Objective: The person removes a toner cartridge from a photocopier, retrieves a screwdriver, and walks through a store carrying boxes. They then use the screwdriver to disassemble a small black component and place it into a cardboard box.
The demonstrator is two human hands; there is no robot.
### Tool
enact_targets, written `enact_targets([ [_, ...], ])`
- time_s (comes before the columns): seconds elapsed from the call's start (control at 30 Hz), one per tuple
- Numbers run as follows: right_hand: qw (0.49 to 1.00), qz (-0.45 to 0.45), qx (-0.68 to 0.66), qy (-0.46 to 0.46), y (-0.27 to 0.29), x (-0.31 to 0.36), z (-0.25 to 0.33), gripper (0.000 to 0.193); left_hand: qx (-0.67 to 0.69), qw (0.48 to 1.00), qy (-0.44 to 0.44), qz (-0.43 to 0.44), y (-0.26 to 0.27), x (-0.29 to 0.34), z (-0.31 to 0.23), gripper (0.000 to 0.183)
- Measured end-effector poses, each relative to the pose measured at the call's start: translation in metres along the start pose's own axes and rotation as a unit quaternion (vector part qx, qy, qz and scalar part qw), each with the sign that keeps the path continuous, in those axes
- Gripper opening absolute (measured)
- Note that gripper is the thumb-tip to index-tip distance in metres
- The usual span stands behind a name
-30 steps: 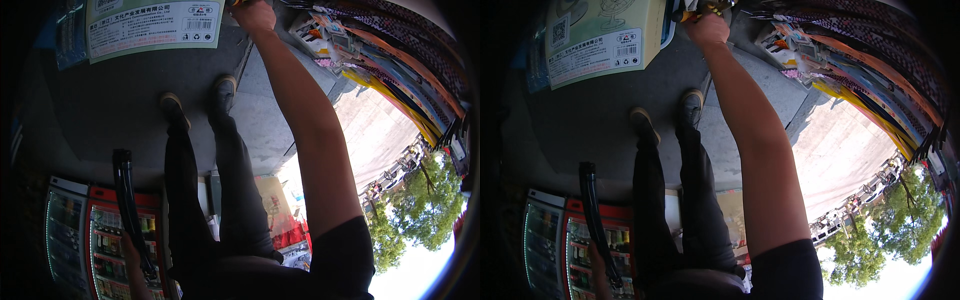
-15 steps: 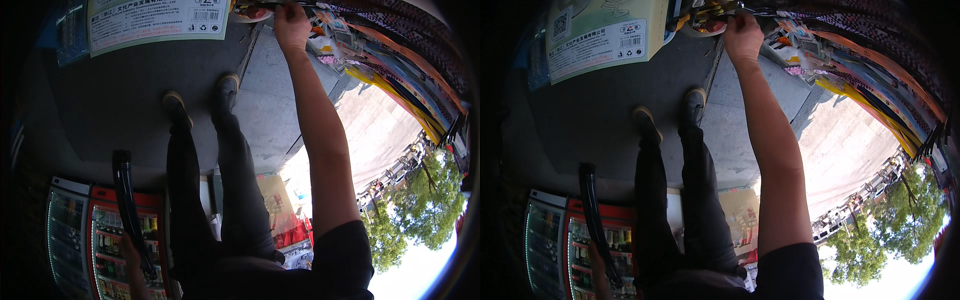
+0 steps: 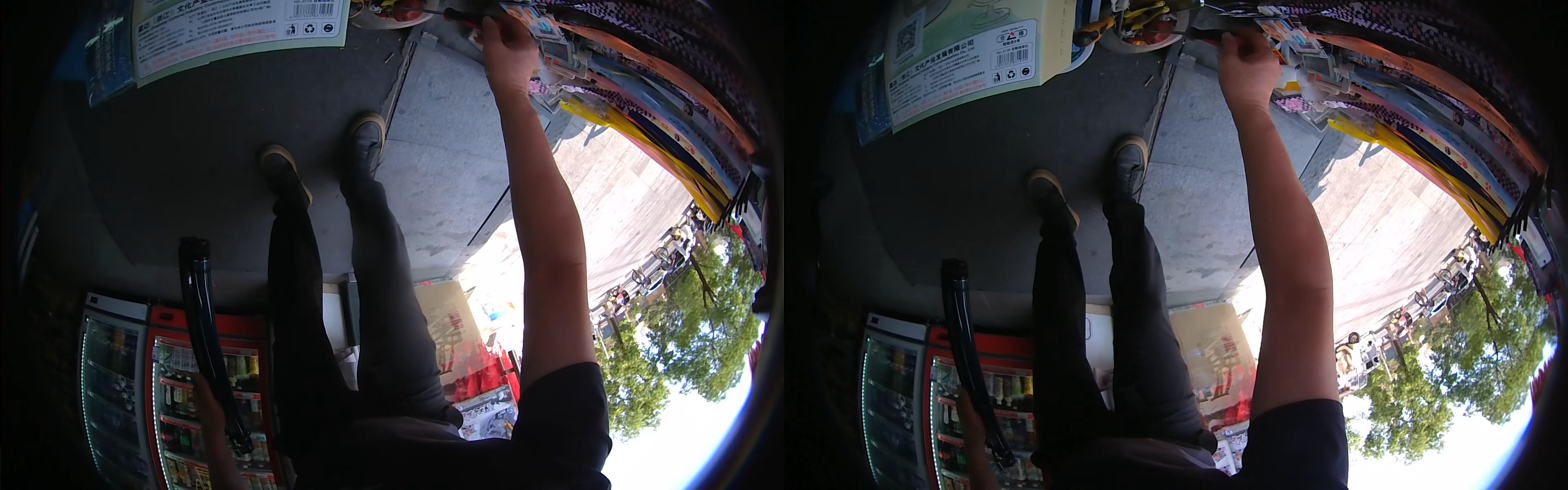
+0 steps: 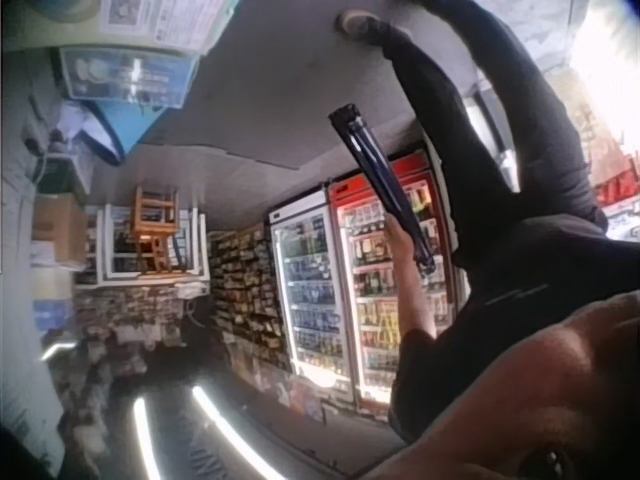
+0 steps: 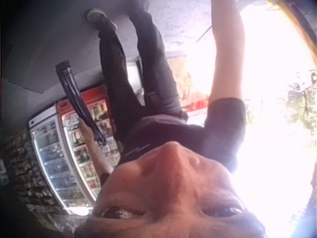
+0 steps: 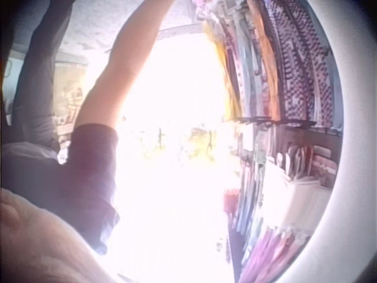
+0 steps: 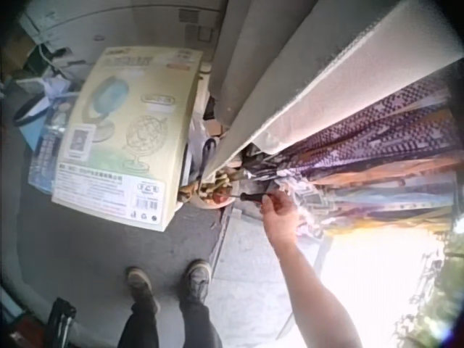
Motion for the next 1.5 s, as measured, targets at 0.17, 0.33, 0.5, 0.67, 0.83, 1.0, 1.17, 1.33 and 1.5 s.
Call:
enact_targets([
  [0.17, 0.968, 0.058, 0.188, 0.155, -0.058, 0.0, 0.039, 0.024, 0.019, 1.0, -0.008, -0.005, -0.003, -0.003, 0.0, 0.079],
  [0.33, 0.935, 0.188, 0.28, 0.107, -0.132, -0.007, 0.026, 0.028, -0.03, 0.998, -0.01, -0.047, 0.003, -0.003, 0.005, 0.081],
  [0.5, 0.948, 0.055, 0.302, 0.085, -0.12, -0.013, 0.039, 0.032, -0.045, 0.998, 0.022, -0.024, 0.004, -0.001, 0.013, 0.079],
  [0.67, 0.923, 0.126, 0.323, 0.169, -0.149, -0.028, 0.07, 0.027, -0.057, 0.998, -0.012, -0.004, 0.003, -0.007, 0.016, 0.077],
  [0.83, 0.923, 0.207, 0.321, 0.037, -0.16, -0.043, 0.045, 0.027, -0.034, 0.999, -0.012, -0.021, 0.0, -0.008, 0.018, 0.075],
  [1.0, 0.931, 0.146, 0.312, -0.125, -0.16, -0.041, 0.02, 0.051, -0.02, 0.998, 0.047, -0.022, -0.004, -0.002, 0.014, 0.083],
  [1.17, 0.933, 0.209, 0.263, -0.133, -0.164, -0.049, 0.013, 0.058, 0.025, 0.998, 0.057, -0.019, -0.011, 0.005, 0.003, 0.075],
  [1.33, 0.944, 0.117, 0.307, -0.033, -0.131, -0.04, 0.043, 0.03, 0.0, 0.999, 0.032, -0.028, -0.007, 0.006, 0.007, 0.079],
  [1.5, 0.968, -0.07, 0.209, 0.122, -0.037, -0.001, 0.092, 0.03, 0.016, 1.0, -0.01, 0.02, -0.005, 0.0, 0.012, 0.076],
])
Point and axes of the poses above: each hand's wrist, its own x-axis away from the middle knuckle, its own y-axis out of the back of the hand, z = x × y, the point moved 10 cm from there along -x, towards the middle knuckle, and after that the axes turned 1 degree about y, right-handed, at the moved point
